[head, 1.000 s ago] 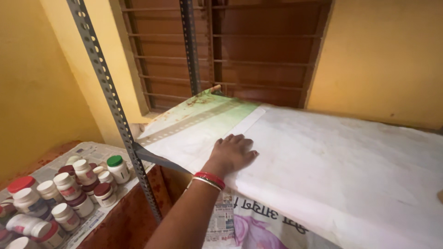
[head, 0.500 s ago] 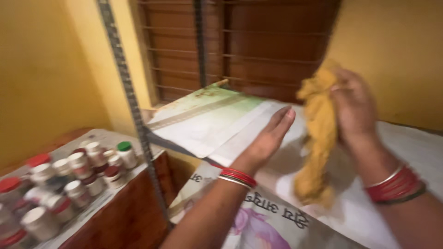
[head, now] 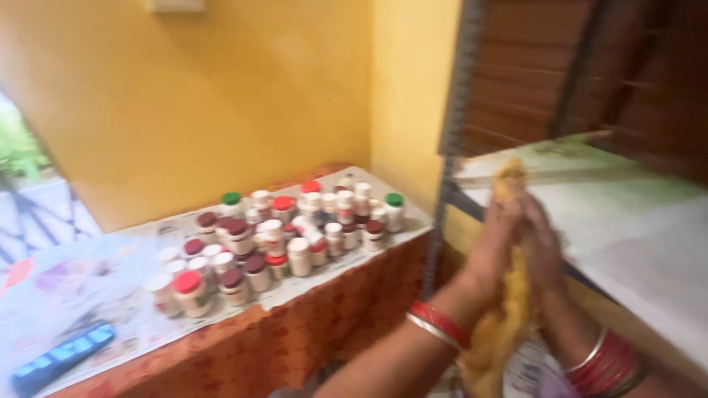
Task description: The person wipes a shelf with a yellow cloth, then repeatedly picks small bottles from a table, wipes each bottle, and places them in a row on the shelf. The person continues this process for multiple bottles throughout the clip.
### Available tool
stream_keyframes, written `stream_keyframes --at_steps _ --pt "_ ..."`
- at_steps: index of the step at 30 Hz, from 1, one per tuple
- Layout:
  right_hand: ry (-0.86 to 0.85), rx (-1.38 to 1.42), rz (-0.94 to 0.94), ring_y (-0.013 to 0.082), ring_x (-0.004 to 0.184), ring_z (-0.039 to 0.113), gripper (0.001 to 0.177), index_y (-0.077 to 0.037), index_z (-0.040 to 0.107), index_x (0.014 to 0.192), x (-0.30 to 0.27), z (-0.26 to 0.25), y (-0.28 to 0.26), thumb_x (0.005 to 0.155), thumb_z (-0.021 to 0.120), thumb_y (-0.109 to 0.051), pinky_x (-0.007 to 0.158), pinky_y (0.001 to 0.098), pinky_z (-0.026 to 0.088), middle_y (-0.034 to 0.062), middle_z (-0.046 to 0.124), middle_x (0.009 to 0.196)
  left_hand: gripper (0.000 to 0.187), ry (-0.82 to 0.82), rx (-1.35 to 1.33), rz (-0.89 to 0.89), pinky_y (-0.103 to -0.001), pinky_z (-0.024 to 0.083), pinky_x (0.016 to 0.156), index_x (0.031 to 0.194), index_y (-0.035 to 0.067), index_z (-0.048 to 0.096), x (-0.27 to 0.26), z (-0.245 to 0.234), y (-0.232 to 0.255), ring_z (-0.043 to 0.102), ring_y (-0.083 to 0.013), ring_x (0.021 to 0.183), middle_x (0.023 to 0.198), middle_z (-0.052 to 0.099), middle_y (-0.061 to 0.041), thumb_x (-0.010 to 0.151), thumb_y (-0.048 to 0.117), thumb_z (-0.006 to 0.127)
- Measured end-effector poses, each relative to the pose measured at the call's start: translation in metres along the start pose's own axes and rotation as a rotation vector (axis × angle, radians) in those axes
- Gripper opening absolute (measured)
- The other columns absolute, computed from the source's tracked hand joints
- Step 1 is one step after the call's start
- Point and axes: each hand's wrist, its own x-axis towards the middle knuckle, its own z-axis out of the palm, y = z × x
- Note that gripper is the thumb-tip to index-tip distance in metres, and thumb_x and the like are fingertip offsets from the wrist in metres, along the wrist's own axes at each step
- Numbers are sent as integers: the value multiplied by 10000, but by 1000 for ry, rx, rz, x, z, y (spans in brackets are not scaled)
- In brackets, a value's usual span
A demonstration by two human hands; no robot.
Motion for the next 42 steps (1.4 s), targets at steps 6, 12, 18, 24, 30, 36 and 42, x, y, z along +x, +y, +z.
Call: stream_keyframes --at_steps 6,12,18,24,30,36,42 --pt "133 903 978 199 1040 648 264 -26 657 1275 58 115 -18 1071 588 -178 940 349 529 91 688 1177 518 187 454 -156 -315 485 981 1523 77 455 -55 -89 61 572 -155 1143 1293 596 -66 1016 136 545" --pt "-141 885 692 155 939 642 196 -66 698 1157 52 247 -91 1035 638 -208 848 321 528 44 708 1040 346 411 229 53 -288 545 873 1328 -9 582 -76 -242 182 646 -138 1003 1164 677 -88 1004 86 508" --pt "-1021 629 516 157 819 650 243 -90 809 1007 74 313 -214 921 729 -302 710 299 497 42 747 882 306 761 694 10 -311 540 721 1184 4 696 -126 -301 298 647 -121 812 947 724 -65 1006 231 592" --pt "-1089 1372 542 141 814 729 407 -128 651 1208 149 348 -372 815 728 -204 663 305 606 3 737 968 357 796 928 47 -312 570 776 1171 13 708 -190 -340 406 698 -147 854 958 764 -81 995 301 595" --pt "-1060 1105 138 227 697 724 329 -40 761 990 242 384 -506 908 717 -356 638 362 582 96 767 782 576 1294 1647 107 -436 490 928 1332 50 598 -271 -391 490 634 -351 1126 1214 668 -197 859 360 711" --pt "-446 1096 275 347 756 714 298 -75 737 935 326 491 -556 994 673 -360 687 433 558 188 717 869 548 1548 1643 257 -420 503 1010 1302 70 619 -338 -439 554 645 -302 1225 1278 671 -166 888 423 681" --pt "-671 1172 490 388 814 709 191 -57 681 905 321 625 -612 954 631 -234 704 475 581 209 719 896 482 1466 1871 -25 -447 445 1004 1227 124 695 -325 -497 595 605 -338 1194 1259 644 -162 867 444 703"
